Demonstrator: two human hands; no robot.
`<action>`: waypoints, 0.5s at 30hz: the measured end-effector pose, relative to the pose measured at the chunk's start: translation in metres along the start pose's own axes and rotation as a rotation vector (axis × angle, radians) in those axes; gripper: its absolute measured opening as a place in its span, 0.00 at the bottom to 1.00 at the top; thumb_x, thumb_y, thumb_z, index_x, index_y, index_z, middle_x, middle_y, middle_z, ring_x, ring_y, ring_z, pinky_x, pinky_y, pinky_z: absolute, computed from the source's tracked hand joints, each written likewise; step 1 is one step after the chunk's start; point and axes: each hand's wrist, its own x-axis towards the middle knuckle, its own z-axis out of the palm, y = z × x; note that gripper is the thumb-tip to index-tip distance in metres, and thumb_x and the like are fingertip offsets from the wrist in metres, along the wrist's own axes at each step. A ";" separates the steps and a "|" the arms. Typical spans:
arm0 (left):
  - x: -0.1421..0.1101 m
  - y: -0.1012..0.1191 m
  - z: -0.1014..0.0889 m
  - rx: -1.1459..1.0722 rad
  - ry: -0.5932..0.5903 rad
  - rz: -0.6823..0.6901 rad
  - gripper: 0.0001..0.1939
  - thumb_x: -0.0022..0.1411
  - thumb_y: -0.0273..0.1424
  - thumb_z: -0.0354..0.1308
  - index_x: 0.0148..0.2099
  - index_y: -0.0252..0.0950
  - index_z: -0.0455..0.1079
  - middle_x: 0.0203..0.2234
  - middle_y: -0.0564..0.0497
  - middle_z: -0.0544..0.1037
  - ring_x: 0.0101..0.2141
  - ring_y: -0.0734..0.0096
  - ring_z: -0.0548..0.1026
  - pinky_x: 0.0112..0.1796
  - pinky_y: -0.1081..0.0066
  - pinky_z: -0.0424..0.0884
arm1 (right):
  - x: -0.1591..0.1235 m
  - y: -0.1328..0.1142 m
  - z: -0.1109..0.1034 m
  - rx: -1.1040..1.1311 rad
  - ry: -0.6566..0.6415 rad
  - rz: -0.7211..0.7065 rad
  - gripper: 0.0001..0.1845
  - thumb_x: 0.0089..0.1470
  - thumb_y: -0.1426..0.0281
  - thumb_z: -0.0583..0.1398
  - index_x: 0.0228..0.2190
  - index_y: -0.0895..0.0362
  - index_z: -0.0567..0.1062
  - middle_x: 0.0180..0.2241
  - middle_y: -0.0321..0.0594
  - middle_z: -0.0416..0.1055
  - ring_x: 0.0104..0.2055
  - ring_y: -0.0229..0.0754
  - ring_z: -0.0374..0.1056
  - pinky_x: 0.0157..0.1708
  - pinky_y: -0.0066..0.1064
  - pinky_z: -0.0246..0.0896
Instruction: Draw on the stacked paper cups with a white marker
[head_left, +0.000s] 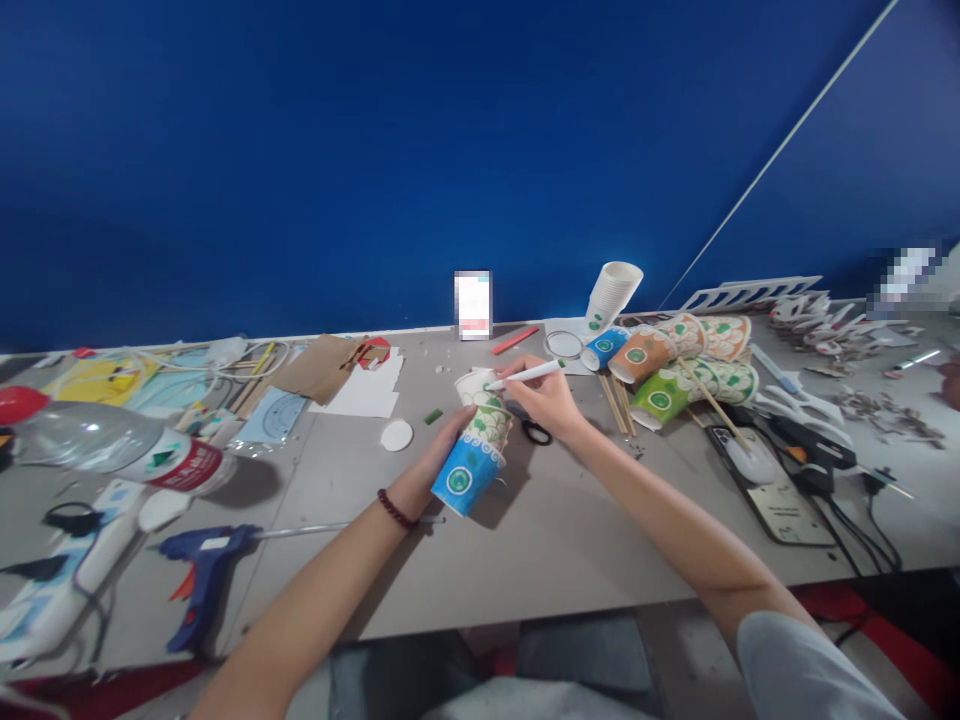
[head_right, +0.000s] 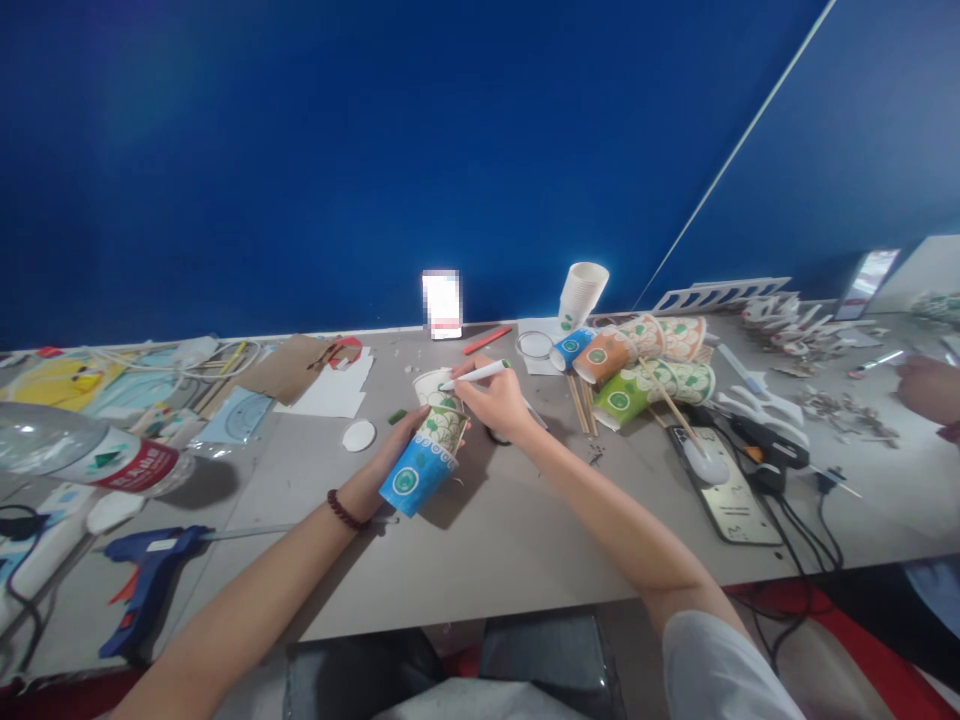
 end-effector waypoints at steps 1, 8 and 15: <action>0.000 0.000 -0.001 0.002 0.000 -0.003 0.21 0.65 0.39 0.52 0.51 0.27 0.73 0.37 0.37 0.81 0.34 0.58 0.80 0.34 0.65 0.76 | 0.000 0.000 0.000 0.003 0.003 0.002 0.03 0.45 0.72 0.59 0.26 0.55 0.74 0.33 0.40 0.78 0.44 0.48 0.75 0.42 0.35 0.69; 0.000 -0.002 -0.003 0.025 -0.030 0.014 0.22 0.64 0.40 0.52 0.51 0.27 0.73 0.40 0.36 0.81 0.35 0.57 0.80 0.32 0.66 0.76 | 0.000 -0.001 0.000 0.016 0.022 0.036 0.04 0.44 0.71 0.60 0.27 0.55 0.74 0.33 0.40 0.79 0.41 0.46 0.76 0.40 0.34 0.70; 0.000 -0.001 -0.002 0.020 -0.030 -0.002 0.23 0.65 0.40 0.52 0.52 0.27 0.72 0.41 0.36 0.81 0.35 0.57 0.80 0.32 0.65 0.76 | 0.001 0.001 0.000 0.052 0.042 0.053 0.03 0.44 0.72 0.60 0.26 0.55 0.73 0.34 0.41 0.80 0.41 0.47 0.76 0.38 0.33 0.71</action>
